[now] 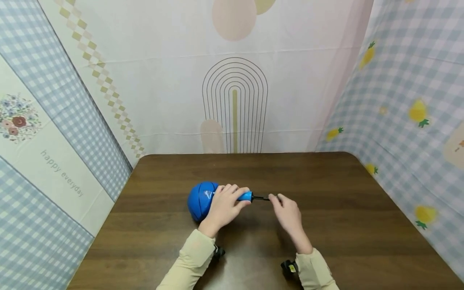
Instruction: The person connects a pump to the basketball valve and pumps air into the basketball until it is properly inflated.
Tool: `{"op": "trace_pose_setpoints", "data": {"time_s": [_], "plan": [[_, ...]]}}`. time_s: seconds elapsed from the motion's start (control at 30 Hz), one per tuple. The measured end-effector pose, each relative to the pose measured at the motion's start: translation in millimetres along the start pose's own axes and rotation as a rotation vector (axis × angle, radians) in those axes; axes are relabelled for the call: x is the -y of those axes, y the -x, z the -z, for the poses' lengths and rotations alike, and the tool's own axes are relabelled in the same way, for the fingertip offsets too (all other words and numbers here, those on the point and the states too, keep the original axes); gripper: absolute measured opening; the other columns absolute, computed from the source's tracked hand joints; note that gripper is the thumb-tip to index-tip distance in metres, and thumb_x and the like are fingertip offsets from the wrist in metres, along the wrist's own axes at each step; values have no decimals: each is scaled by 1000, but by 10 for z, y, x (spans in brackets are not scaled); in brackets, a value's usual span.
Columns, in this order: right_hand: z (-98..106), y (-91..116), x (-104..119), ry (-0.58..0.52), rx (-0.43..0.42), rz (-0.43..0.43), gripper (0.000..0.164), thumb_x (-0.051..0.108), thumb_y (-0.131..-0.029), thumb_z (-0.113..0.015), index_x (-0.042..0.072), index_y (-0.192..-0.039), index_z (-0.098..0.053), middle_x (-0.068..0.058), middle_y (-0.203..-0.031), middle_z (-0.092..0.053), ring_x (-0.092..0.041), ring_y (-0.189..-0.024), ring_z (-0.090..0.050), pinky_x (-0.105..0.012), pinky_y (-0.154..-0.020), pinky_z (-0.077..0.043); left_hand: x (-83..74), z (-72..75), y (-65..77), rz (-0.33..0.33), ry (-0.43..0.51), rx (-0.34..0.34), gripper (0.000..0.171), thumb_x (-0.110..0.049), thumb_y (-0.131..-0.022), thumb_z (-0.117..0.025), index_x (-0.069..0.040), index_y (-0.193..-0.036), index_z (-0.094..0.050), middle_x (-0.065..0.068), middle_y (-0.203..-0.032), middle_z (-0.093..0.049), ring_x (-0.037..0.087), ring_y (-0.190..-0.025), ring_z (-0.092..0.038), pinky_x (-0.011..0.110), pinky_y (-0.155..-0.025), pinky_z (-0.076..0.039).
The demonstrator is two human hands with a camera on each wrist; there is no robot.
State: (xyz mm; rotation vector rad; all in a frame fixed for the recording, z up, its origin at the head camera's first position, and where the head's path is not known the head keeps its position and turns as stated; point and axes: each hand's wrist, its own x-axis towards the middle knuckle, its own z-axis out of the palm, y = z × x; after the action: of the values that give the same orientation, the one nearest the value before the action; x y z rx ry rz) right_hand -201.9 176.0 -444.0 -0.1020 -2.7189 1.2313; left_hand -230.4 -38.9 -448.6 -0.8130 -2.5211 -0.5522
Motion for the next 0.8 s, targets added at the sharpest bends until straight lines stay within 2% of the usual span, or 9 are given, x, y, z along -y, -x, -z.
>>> {"op": "trace_pose_setpoints", "data": {"time_s": [0.1,0.2,0.37,0.43,0.5,0.6,0.7,0.77,0.8], "plan": [[115,-37,-49,13,-26,-37,43,38,-100,-46,10,-68,-52,-3,-61,-57,-14,-54,-46,-29,-55,-34,102,54,11,20,-13,-30,38,-45,-90,-62,-23,-120,-65,-2,-96,-64,17,-90,-56,40,-90,-42],[133,-45,-58,19,-31,-49,43,36,-100,-44,10,-67,-51,-2,-59,-55,-15,-53,-45,-29,-55,-34,119,57,13,31,-39,-61,37,-43,-87,-65,-23,-119,-66,-3,-95,-65,17,-89,-56,39,-90,-42],[-61,-10,36,87,-1,-21,43,36,-102,-37,6,-75,-53,-8,-62,-54,-19,-55,-48,-32,-52,-36,-55,-64,-14,-4,-101,-94,37,-43,-88,-65,-23,-118,-67,-2,-96,-67,18,-90,-58,39,-87,-43],[-147,15,76,121,26,-6,47,37,-103,-35,-1,-90,-61,-15,-73,-62,-24,-62,-57,-37,-55,-43,-139,-127,-14,-27,-110,-91,37,-44,-89,-64,-23,-118,-67,-2,-97,-67,18,-90,-58,38,-86,-43],[-210,29,95,124,58,-8,51,38,-103,-35,-5,-101,-63,-20,-80,-63,-27,-67,-59,-40,-59,-46,-191,-165,-4,-37,-108,-86,36,-46,-90,-63,-24,-118,-67,-4,-98,-67,16,-91,-58,37,-85,-43],[-229,36,97,105,98,-6,49,39,-103,-39,-2,-92,-63,-14,-73,-59,-23,-61,-53,-36,-55,-43,-191,-160,3,-34,-66,-54,35,-45,-90,-62,-25,-119,-66,-5,-97,-66,15,-92,-58,36,-87,-43],[-175,30,79,77,121,-7,48,42,-102,-42,7,-69,-49,-4,-59,-41,-17,-52,-36,-29,-50,-30,-116,-96,-11,-36,-20,4,35,-45,-90,-61,-26,-119,-66,-5,-98,-66,15,-95,-58,37,-90,-43],[-119,22,52,84,104,-3,48,42,-101,-44,8,-68,-50,-2,-59,-39,-15,-54,-38,-28,-52,-31,-46,-47,-26,-33,0,43,36,-46,-91,-59,-26,-120,-65,-4,-100,-66,16,-96,-58,38,-92,-43],[-83,19,34,84,97,-3,48,43,-101,-43,7,-73,-57,-6,-62,-49,-19,-57,-48,-30,-54,-37,-8,-26,-31,-26,4,55,36,-46,-91,-59,-26,-121,-65,-4,-100,-66,16,-97,-58,38,-92,-43]]}}
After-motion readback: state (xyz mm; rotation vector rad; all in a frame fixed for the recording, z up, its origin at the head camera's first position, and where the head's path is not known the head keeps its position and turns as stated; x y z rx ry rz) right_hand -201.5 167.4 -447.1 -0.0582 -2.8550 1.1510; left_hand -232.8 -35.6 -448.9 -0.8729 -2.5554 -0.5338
